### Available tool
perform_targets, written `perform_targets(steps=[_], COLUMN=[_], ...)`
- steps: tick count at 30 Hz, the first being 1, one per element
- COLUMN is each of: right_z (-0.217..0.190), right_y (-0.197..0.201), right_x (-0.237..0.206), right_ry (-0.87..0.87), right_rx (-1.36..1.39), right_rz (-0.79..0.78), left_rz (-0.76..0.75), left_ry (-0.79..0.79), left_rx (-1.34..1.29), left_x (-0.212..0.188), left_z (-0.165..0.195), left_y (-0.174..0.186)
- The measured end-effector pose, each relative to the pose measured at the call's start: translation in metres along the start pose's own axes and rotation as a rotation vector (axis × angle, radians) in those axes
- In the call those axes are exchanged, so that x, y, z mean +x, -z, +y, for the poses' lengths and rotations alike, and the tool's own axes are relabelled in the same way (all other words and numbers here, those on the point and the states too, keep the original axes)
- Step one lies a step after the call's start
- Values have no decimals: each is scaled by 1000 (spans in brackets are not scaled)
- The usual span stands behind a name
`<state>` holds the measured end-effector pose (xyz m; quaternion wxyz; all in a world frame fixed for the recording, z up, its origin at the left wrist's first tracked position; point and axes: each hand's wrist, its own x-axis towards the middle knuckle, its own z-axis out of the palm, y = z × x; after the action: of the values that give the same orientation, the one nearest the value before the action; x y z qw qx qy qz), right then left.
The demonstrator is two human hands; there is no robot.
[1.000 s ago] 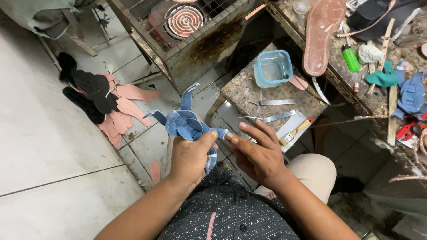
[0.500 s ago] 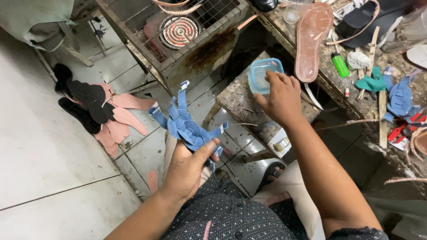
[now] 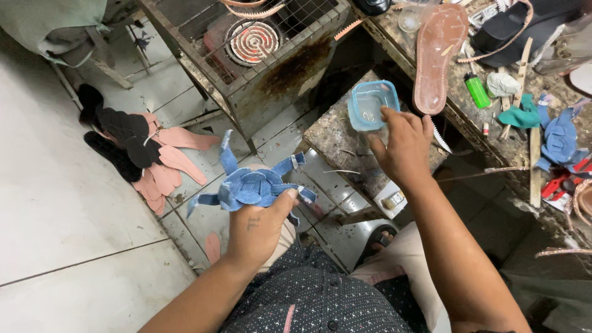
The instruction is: The person sits and assembles a sandal: they align blue woven straps onto a pink insole, press the sole and straps together, and adjust the strap ends. They then dip a brush in a water container, apply liquid to a small metal strip, and trim or smooth the strip with a blade.
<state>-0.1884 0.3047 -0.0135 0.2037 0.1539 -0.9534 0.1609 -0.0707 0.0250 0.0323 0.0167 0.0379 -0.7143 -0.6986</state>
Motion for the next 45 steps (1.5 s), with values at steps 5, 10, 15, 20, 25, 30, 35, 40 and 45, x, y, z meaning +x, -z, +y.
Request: perform_targets(steps=[5,10,15,20,25,30,35,40,45], right_z=[-56,-104,-106,-101,-102,-103,-101,-101,-98], right_y=[38,52,49,44,38,37,41,47,47], right_x=[-44,-84,-81,-86,-96,-93,-86,-92,-96], right_ry=[-213,78,195,308,67,138,364,317,296], right_rx=[905,1291,948,687,1106,1033,641,664,633], right_rz=[-194,-170,-143,9,-141,-154,-23,7,32], left_rz=[47,55,82,97,42,60,60,84,56], left_ry=[-119,11,115,164,162,197,177,190,193], left_rx=[216,140,-236,-325,-234,-359,-401,-378,-296], left_x=[-2,-5,-12,-14,-15,-13,-11,-10,-11], left_z=[8,7,-3,-10,-10,-10,-12,-12,-14], left_y=[-9,-16,-22,-24,-24,-28,-27,-28,-27])
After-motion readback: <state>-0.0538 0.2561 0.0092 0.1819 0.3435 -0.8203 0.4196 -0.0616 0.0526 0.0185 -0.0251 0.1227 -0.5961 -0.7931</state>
